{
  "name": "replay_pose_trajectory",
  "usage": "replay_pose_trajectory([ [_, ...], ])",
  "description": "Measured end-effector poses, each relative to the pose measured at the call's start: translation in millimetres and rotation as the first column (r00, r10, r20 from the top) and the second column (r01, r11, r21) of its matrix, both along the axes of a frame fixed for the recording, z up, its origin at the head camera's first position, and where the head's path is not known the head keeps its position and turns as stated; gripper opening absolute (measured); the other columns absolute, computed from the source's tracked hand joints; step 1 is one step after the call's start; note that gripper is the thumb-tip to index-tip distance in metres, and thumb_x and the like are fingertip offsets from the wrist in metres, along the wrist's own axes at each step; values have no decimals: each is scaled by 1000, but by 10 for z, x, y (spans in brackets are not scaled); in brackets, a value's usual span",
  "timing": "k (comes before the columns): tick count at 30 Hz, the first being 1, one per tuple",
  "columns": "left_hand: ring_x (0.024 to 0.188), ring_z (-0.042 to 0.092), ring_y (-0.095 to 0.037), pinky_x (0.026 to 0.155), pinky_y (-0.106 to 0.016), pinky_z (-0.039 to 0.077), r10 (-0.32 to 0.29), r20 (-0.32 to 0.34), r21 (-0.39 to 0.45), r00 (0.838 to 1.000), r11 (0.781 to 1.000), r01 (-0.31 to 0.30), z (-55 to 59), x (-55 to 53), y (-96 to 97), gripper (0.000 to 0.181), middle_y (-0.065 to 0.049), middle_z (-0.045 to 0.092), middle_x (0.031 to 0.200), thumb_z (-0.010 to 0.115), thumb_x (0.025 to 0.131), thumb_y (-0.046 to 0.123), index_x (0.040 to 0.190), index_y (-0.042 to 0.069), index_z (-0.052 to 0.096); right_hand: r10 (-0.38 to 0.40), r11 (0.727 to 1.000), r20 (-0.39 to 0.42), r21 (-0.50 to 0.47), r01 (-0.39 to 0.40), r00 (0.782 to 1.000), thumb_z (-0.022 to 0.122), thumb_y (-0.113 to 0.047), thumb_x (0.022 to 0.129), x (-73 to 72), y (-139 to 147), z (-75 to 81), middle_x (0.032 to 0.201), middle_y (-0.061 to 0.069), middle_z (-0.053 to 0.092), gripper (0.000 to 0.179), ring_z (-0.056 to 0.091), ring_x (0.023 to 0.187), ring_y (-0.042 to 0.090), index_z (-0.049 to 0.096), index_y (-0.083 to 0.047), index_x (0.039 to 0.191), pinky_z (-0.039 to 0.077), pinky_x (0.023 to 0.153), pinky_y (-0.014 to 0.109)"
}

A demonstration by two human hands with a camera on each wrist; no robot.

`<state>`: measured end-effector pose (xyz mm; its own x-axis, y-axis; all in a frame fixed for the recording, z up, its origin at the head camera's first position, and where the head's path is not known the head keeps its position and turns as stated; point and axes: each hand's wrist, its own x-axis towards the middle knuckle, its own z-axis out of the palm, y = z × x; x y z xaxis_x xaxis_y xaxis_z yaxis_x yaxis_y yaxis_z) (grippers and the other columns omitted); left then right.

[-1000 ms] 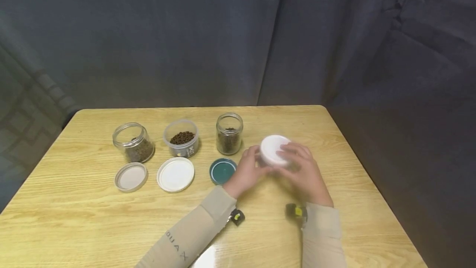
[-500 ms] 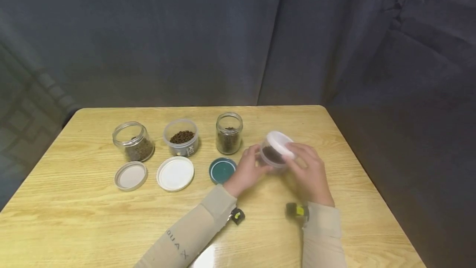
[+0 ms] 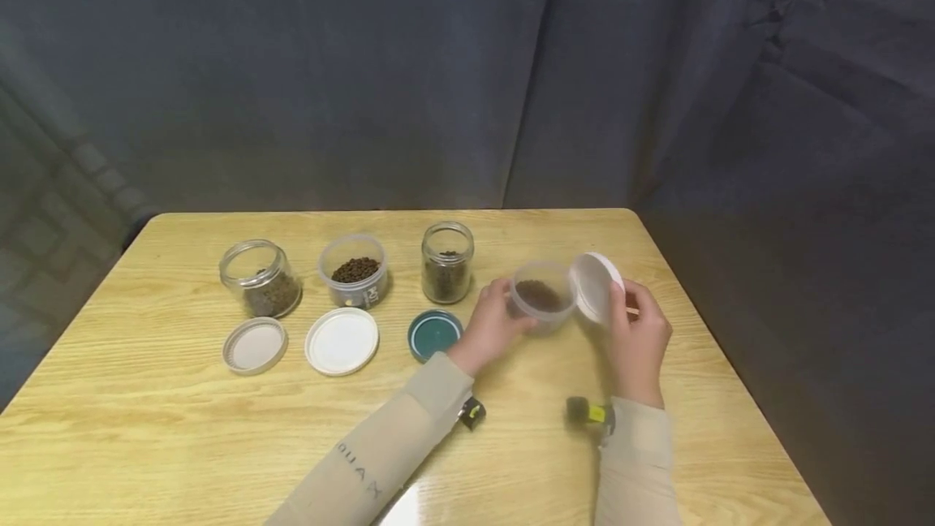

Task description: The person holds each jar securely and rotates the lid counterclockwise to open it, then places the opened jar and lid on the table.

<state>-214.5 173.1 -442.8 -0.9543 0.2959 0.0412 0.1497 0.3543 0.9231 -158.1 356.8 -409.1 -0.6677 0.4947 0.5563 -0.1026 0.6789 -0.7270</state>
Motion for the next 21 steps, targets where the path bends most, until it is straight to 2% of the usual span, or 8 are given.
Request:
replay_pose_trajectory([
  [3,127,56,-30,109,-35,47,7,17,-10,1000,1000,-7,-2,-41,51,76,-18,50,138,80,86,18,148,0,40,-57,995,60,-76,62,997,61,-26,103,8,65,0,84,-31,55,35,51,78,-11,70,8,110,41,66,1],
  [5,128,55,-30,109,-35,47,21,23,-7,1000,1000,-21,-4,-72,85,76,-18,49,139,80,86,18,147,0,40,-66,989,117,-125,81,991,59,-30,103,13,119,-7,76,-35,51,39,51,71,-10,70,7,110,41,60,3],
  [8,128,55,-31,110,-36,47,41,24,-10,999,999,-41,1,-115,132,76,-19,49,140,81,85,18,147,-1,40,-67,976,219,-188,109,973,56,-35,104,24,198,-19,73,-27,55,44,49,65,-5,70,5,111,41,54,6],
  [11,129,54,-31,110,-36,46,58,24,-15,998,998,-58,17,-146,174,77,-19,49,140,81,85,18,147,-1,40,-41,961,332,-244,128,942,52,-40,104,37,264,-38,90,-6,66,49,50,70,-1,69,4,116,43,55,10],
  [13,129,54,-31,111,-36,46,73,30,-21,997,997,-73,40,-159,193,77,-20,48,141,81,86,18,148,-1,39,6,953,400,-280,115,917,50,-43,104,42,292,-54,101,4,65,54,52,74,1,67,5,120,47,58,12],
  [16,131,52,-32,112,-37,44,103,36,-34,994,994,-101,74,-173,210,75,-20,48,141,80,87,18,148,0,39,109,944,486,-324,63,867,47,-46,104,50,305,-71,98,5,63,59,52,75,4,63,6,125,50,60,17],
  [18,131,52,-31,112,-37,44,121,33,-45,992,992,-120,76,-191,220,74,-20,48,142,79,88,18,147,0,39,178,938,542,-346,25,822,44,-48,105,48,301,-68,91,0,59,62,52,74,6,61,7,128,51,61,20],
  [21,130,53,-31,113,-37,44,146,18,-50,989,988,-145,69,-221,242,73,-20,48,141,79,88,18,146,0,39,282,923,596,-383,-42,752,42,-48,106,32,286,-67,90,-2,58,65,52,76,7,55,9,133,50,63,21],
])
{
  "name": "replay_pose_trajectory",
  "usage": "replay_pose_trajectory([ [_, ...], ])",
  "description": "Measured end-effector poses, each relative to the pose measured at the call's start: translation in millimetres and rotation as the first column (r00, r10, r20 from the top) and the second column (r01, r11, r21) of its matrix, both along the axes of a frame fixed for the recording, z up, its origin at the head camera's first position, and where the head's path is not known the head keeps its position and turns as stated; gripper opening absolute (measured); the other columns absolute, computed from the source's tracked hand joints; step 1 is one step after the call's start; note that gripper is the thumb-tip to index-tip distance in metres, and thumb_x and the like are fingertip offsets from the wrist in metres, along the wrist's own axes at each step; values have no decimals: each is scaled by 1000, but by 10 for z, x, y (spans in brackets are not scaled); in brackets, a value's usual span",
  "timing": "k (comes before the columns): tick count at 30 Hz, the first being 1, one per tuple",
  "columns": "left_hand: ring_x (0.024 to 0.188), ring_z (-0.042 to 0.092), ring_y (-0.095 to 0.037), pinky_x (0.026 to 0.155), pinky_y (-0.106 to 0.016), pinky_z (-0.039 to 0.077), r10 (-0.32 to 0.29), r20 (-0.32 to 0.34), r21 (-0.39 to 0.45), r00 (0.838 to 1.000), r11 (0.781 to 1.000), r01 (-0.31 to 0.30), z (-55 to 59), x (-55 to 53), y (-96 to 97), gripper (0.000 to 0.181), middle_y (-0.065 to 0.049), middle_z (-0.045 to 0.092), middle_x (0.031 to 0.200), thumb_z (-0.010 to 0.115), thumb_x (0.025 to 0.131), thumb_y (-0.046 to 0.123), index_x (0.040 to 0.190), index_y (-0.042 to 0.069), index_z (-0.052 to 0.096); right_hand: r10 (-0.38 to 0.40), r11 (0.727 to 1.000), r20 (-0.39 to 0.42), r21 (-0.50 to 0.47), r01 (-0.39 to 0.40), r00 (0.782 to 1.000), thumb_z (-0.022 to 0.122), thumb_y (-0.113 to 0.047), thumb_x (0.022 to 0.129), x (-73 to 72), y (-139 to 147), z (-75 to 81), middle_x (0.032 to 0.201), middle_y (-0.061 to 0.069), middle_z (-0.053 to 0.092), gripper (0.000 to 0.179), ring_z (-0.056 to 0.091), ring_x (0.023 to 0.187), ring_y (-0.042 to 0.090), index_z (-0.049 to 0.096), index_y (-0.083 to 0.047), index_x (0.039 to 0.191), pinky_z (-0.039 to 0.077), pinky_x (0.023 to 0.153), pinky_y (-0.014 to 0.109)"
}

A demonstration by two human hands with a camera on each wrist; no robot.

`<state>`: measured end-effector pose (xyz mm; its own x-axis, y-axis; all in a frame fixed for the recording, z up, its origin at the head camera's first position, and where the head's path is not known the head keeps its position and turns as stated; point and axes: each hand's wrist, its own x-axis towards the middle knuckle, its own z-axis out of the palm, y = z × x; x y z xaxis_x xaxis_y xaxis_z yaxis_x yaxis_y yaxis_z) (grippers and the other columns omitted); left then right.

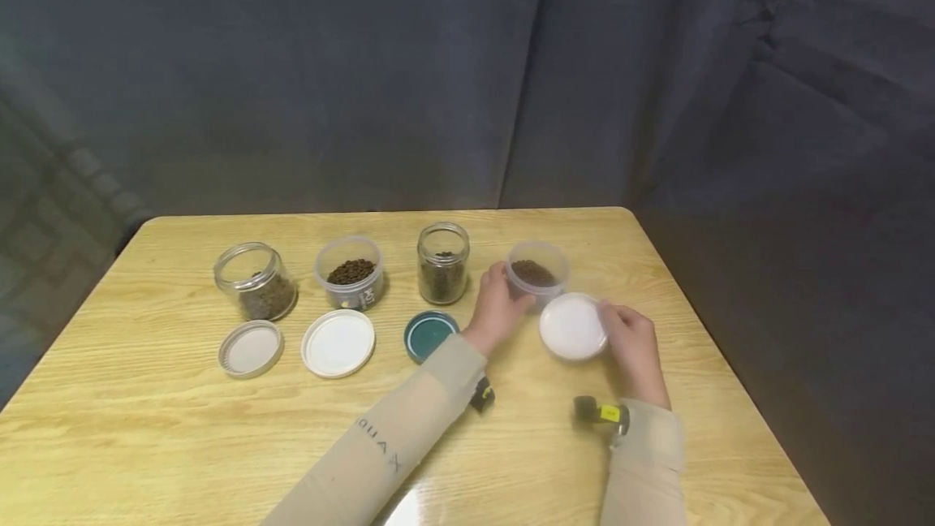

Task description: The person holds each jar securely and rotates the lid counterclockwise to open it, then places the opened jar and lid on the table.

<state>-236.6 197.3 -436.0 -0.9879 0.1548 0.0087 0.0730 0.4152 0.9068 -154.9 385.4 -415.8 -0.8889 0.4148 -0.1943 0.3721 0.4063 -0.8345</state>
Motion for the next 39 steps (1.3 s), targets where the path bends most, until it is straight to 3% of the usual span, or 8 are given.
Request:
replay_pose_trajectory([
  [3,130,53,-32,113,-37,44,5,-13,-8,1000,1000,-5,-11,-31,9,73,-21,47,142,79,88,18,146,-1,39,100,993,39,-61,-98,994,42,-45,108,-33,-31,-29,96,2,60,65,53,77,6,50,13,136,51,65,21],
  [9,129,54,-33,113,-39,44,17,-19,-6,1000,1000,-17,-19,-77,14,73,-21,48,140,80,87,17,146,-1,39,253,948,23,-208,-243,967,43,-34,110,-77,-129,-114,94,2,64,59,60,77,7,46,18,138,58,67,22],
  [15,128,54,-33,112,-39,44,13,-21,-12,1000,1000,-13,-30,-109,18,74,-21,48,139,80,87,17,146,-1,38,299,913,-8,-289,-288,954,45,-31,109,-85,-196,-159,92,0,66,56,63,76,8,48,19,134,59,68,23],
  [19,129,53,-33,113,-39,44,14,-17,-6,1000,1000,-14,-19,-106,18,75,-21,48,140,80,87,18,146,-1,38,285,911,-18,-306,-277,958,47,-28,109,-84,-225,-170,91,1,66,53,63,75,8,50,20,131,59,67,23],
  [23,129,53,-33,113,-39,43,13,-16,-1,1000,1000,-13,-9,-105,13,75,-22,47,141,79,87,18,147,-2,38,270,932,-19,-248,-266,963,50,-25,107,-90,-239,-178,102,9,67,49,62,80,9,52,19,131,59,70,24],
  [28,126,55,-34,112,-41,45,19,-40,2,999,1000,-19,-16,-105,8,73,-22,49,137,80,87,17,145,-2,40,295,956,-33,-2,-295,955,58,-13,102,-92,-246,-161,121,27,65,37,61,97,19,59,16,126,54,76,19],
  [32,126,55,-35,111,-42,45,23,-50,1,998,1000,-23,-32,-99,8,72,-22,49,137,80,87,16,145,-2,39,296,944,-40,164,-286,954,61,-7,99,-95,-270,-143,113,28,68,32,62,99,26,63,14,122,52,75,18],
  [39,126,54,-36,112,-43,44,23,-55,7,998,1000,-23,-38,-80,13,73,-23,48,137,79,88,16,146,-2,38,223,962,-48,173,-211,974,61,-6,98,-101,-331,-170,104,23,69,27,61,90,25,67,11,119,55,67,21],
])
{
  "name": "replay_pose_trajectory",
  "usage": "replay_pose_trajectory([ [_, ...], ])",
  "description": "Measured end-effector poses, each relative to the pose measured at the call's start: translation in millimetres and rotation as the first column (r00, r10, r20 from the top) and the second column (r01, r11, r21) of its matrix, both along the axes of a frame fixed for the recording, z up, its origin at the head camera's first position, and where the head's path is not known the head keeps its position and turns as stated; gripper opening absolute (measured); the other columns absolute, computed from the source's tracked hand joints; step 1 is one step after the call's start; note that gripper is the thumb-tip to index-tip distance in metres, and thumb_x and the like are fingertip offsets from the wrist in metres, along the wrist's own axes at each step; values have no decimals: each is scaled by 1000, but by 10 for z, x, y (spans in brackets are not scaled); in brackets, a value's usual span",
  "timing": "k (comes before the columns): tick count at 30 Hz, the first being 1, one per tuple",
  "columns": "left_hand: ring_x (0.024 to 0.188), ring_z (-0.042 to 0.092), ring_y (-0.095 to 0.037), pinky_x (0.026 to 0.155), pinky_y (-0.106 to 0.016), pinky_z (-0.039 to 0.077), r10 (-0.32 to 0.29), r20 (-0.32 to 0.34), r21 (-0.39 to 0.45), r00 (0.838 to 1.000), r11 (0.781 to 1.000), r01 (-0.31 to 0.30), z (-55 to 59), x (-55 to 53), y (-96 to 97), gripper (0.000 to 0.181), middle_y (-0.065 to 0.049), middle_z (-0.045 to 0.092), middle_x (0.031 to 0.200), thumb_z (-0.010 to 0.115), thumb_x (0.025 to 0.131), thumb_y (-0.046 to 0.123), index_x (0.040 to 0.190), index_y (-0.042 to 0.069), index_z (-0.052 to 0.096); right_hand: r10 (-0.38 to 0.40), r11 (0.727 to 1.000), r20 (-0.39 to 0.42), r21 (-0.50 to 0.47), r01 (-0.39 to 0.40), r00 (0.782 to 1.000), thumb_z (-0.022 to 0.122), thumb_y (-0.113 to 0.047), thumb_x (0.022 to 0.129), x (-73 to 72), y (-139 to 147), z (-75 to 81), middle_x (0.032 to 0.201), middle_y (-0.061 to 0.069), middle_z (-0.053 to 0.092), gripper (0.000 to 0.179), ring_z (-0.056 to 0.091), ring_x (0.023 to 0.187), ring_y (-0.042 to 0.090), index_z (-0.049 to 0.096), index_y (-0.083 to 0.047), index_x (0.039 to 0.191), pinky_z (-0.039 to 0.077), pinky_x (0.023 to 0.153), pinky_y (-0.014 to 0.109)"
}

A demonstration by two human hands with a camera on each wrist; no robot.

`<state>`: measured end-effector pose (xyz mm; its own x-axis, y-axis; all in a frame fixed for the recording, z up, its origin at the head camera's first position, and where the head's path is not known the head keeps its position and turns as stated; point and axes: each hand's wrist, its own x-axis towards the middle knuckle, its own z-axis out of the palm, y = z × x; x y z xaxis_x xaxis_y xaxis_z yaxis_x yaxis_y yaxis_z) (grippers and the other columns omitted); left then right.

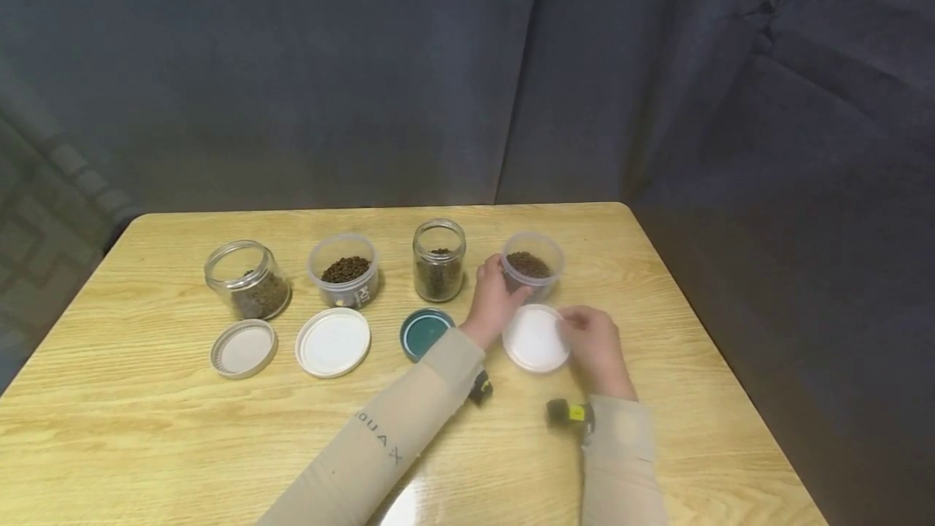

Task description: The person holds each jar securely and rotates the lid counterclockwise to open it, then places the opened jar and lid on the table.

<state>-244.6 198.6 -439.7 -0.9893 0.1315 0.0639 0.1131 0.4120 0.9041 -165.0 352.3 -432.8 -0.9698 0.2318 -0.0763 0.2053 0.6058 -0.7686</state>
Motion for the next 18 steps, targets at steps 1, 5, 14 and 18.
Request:
replay_pose_trajectory([
  [1,126,54,-36,112,-43,44,2,0,1,1000,1000,-2,1,4,2,73,-22,48,137,79,88,16,146,-2,38,-7,1000,-4,5,7,1000,62,-6,98,3,-6,-3,104,23,69,27,61,91,26,67,10,118,54,67,21],
  [5,126,54,-36,112,-43,44,0,9,7,1000,1000,0,5,16,9,73,-22,48,137,78,89,16,147,-2,37,-8,999,-26,49,10,1000,63,-5,97,10,-22,-23,105,24,70,23,62,95,30,70,9,115,55,72,24],
  [14,128,52,-36,113,-43,43,9,32,11,999,1000,-9,-1,22,12,75,-21,45,141,77,90,20,149,0,35,44,986,-62,161,-33,997,61,-1,97,-6,-22,-65,102,23,70,18,64,94,33,70,8,109,58,78,40],
  [18,129,51,-37,113,-44,43,12,36,15,999,1000,-12,-18,19,18,75,-22,44,143,77,90,20,150,1,35,34,987,-60,159,-24,998,62,-2,97,-8,-17,-70,101,22,70,18,64,94,32,71,7,109,58,79,41],
])
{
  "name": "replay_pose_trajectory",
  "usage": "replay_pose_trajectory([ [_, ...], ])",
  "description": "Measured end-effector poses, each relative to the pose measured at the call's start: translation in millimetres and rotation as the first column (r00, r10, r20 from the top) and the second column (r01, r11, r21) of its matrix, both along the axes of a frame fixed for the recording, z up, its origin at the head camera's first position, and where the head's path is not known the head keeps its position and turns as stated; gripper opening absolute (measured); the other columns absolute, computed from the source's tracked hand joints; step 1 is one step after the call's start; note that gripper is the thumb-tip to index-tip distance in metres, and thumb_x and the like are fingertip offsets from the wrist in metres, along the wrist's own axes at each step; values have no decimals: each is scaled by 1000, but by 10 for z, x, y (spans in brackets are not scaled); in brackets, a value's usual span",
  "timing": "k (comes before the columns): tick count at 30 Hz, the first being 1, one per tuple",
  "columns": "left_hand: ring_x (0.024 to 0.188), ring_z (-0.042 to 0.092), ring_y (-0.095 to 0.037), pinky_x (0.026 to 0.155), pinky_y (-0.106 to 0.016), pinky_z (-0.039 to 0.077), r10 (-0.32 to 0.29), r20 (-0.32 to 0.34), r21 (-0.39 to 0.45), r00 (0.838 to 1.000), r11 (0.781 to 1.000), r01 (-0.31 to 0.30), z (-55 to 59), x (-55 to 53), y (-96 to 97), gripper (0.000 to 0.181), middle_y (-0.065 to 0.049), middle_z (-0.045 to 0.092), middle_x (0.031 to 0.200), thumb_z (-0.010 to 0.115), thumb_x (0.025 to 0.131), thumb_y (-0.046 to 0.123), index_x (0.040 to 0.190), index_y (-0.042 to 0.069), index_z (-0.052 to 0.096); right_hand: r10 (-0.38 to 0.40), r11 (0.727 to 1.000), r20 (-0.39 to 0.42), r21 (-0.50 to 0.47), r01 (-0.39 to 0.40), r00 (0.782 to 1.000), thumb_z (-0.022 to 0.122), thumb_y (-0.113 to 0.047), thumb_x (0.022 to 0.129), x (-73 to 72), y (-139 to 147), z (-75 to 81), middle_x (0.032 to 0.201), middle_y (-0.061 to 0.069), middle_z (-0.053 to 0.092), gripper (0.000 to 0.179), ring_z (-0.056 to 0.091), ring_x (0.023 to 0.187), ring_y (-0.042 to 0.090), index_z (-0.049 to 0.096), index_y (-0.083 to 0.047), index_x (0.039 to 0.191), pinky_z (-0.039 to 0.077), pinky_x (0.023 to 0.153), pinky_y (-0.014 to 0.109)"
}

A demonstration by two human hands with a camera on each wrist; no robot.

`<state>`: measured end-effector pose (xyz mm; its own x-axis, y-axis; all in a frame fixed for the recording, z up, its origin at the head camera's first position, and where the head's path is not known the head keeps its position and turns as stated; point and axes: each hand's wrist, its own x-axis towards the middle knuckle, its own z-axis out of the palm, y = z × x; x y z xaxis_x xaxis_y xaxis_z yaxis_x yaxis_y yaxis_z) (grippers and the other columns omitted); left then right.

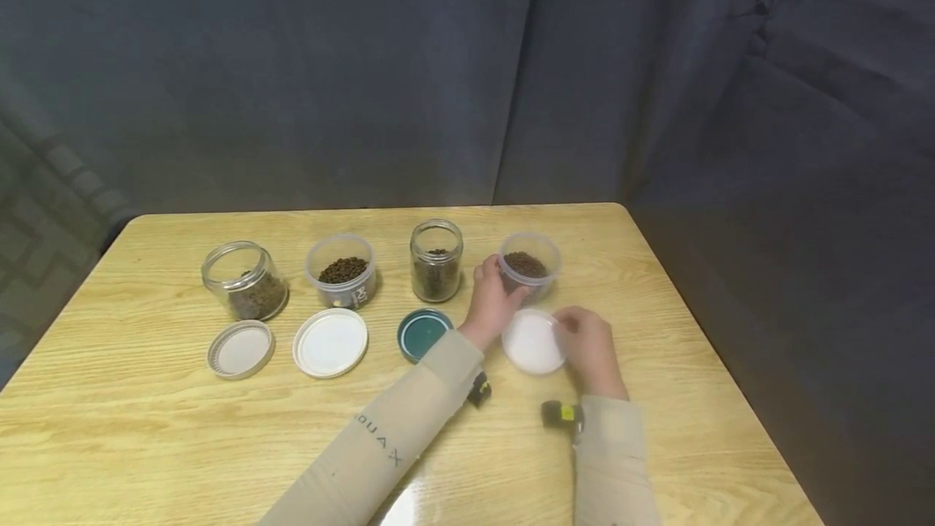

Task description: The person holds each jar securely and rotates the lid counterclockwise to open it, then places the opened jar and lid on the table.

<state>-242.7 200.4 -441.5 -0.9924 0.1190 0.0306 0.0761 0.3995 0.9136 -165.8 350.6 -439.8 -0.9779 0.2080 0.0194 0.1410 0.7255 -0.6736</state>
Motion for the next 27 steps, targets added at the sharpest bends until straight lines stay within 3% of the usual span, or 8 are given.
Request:
replay_pose_trajectory([
  [10,130,49,-40,112,-48,43,-3,21,-26,1000,1000,3,-10,-58,-64,80,-24,41,146,76,91,21,153,-1,30,21,996,69,-88,-15,997,62,-5,98,-63,-11,-87,110,23,69,23,64,101,33,69,7,117,58,84,41],
  [14,133,47,-43,111,-50,44,-55,49,-66,997,996,58,77,-49,-116,83,-26,38,150,72,94,21,157,-1,22,42,994,70,-100,-35,997,63,-6,98,-66,13,-87,111,23,69,26,64,102,33,68,7,120,58,85,39],
  [16,133,47,-43,110,-50,45,-100,33,-97,994,990,103,126,-39,-156,83,-27,38,151,70,95,20,157,-2,21,55,994,70,-94,-48,996,63,-8,98,-67,38,-74,114,24,68,29,63,105,34,66,8,123,58,88,42],
  [19,131,51,-39,109,-47,48,-202,7,-144,979,969,200,215,42,-263,76,-25,41,149,67,97,22,157,0,25,68,995,81,-78,-61,994,63,-10,99,-15,89,-38,118,26,65,37,61,109,37,60,9,130,57,92,47],
  [23,130,54,-32,108,-43,49,-333,-41,-239,942,919,314,397,212,-554,61,-18,46,148,62,100,24,153,6,38,82,997,86,-10,-82,993,62,-16,101,62,143,69,127,32,57,49,59,115,47,49,8,142,54,96,57],
  [27,124,58,-29,101,-40,54,-409,-143,-390,901,860,328,566,409,-956,48,-15,53,142,60,101,23,145,7,50,68,995,89,71,-75,994,60,-25,103,142,161,249,141,39,39,62,46,125,57,37,6,151,46,99,69],
])
